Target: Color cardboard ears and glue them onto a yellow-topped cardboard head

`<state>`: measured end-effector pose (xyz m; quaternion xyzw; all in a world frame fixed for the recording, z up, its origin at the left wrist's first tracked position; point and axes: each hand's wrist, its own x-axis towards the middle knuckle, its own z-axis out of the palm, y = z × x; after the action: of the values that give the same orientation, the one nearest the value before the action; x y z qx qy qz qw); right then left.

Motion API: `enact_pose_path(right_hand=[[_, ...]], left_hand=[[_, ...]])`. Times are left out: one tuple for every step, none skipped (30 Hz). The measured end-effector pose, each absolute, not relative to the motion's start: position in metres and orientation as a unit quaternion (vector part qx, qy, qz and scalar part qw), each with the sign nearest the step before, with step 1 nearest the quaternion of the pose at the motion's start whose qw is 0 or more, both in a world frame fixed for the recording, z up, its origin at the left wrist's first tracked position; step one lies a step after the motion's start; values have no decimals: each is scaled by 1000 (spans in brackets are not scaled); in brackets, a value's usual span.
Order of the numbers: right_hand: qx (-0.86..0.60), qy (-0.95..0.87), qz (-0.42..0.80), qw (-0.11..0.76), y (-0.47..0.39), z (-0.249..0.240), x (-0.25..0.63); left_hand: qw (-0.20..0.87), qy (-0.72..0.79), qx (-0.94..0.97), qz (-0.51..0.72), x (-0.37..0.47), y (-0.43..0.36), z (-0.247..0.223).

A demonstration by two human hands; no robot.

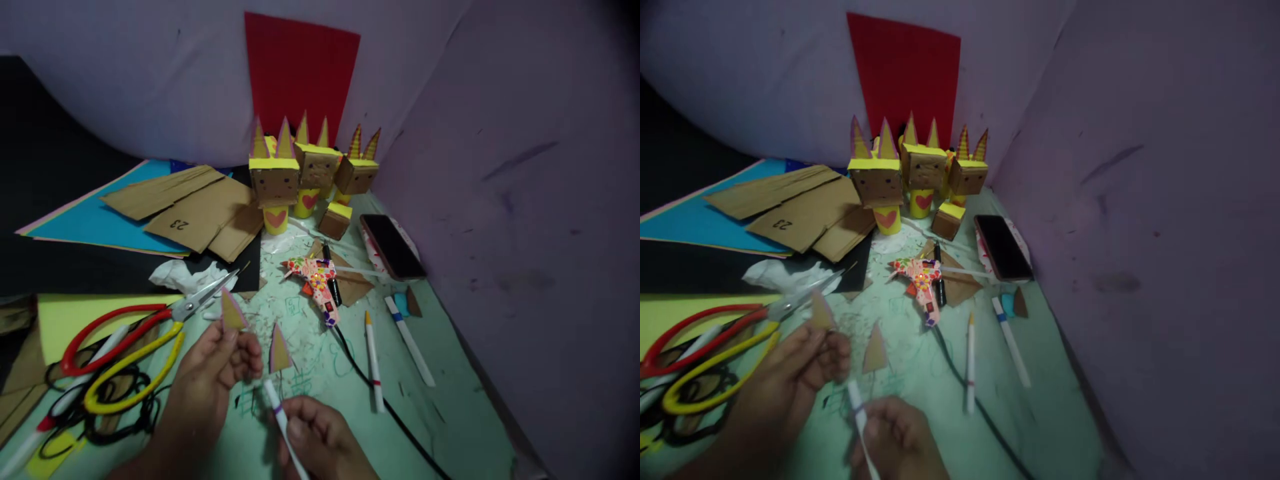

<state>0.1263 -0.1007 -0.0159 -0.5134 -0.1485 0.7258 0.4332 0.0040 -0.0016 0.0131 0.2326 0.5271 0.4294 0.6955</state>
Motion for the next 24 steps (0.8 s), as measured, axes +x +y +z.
enact_pose_path(right_hand=[[-491,-150,744,427,-96,-16,119],[-477,-146,757,421,-91,-15,114],[-463,-145,770,415,-88,-13,113],[-447,-145,782,409,-85,-11,113],[-427,-140,794,408,-83,-8,115],[-410,-133,804,409,-81,-6,118],[-393,-124,814,410,-80,-3,121],[-380,-111,822,409,-78,-1,124],[-372,-96,830,403,-77,0,126],[-367,-85,842,386,-76,1,129],[-364,-79,853,365,-75,2,131],[-365,-80,861,346,-75,2,132],[-371,-90,863,331,-74,1,133],[-385,-109,854,332,-74,0,133],[-401,-134,839,342,-74,-1,132],[-418,-159,822,354,-74,-3,131],[-430,-182,805,366,-74,-4,129],[-437,-200,794,372,-74,-6,128],[-442,-211,788,372,-74,-7,127],[-445,-217,786,371,-75,-8,126],[-447,-221,784,369,-75,-8,125],[-453,-230,779,367,-75,-8,126],[-463,-247,767,368,-75,-8,126],[-476,-276,746,375,-75,-7,127]], left_hand=[[712,508,226,428,6,-2,14],[730,491,222,419,8,-3,15],[747,476,220,409,10,-5,16],[762,463,220,396,12,-5,16],[774,453,219,384,14,-6,17],[782,445,216,378,15,-6,18],[787,440,211,377,17,-6,19],[790,436,205,381,19,-5,21],[790,433,198,386,21,-3,22],[789,433,189,392,23,-2,23],[787,436,179,398,25,0,25],[785,440,168,402,27,2,26],[781,447,155,406,29,4,27],[776,457,142,411,31,5,28],[767,467,130,420,32,6,29],[757,476,123,431,33,7,30],[746,483,122,442,34,8,30],[735,488,124,454,35,8,31],[726,491,129,464,36,8,32],[719,494,134,471,37,8,32],[713,496,140,475,37,7,33],[707,498,149,480,38,7,34],[702,497,165,483,38,7,36],[703,492,183,480,38,7,37]])
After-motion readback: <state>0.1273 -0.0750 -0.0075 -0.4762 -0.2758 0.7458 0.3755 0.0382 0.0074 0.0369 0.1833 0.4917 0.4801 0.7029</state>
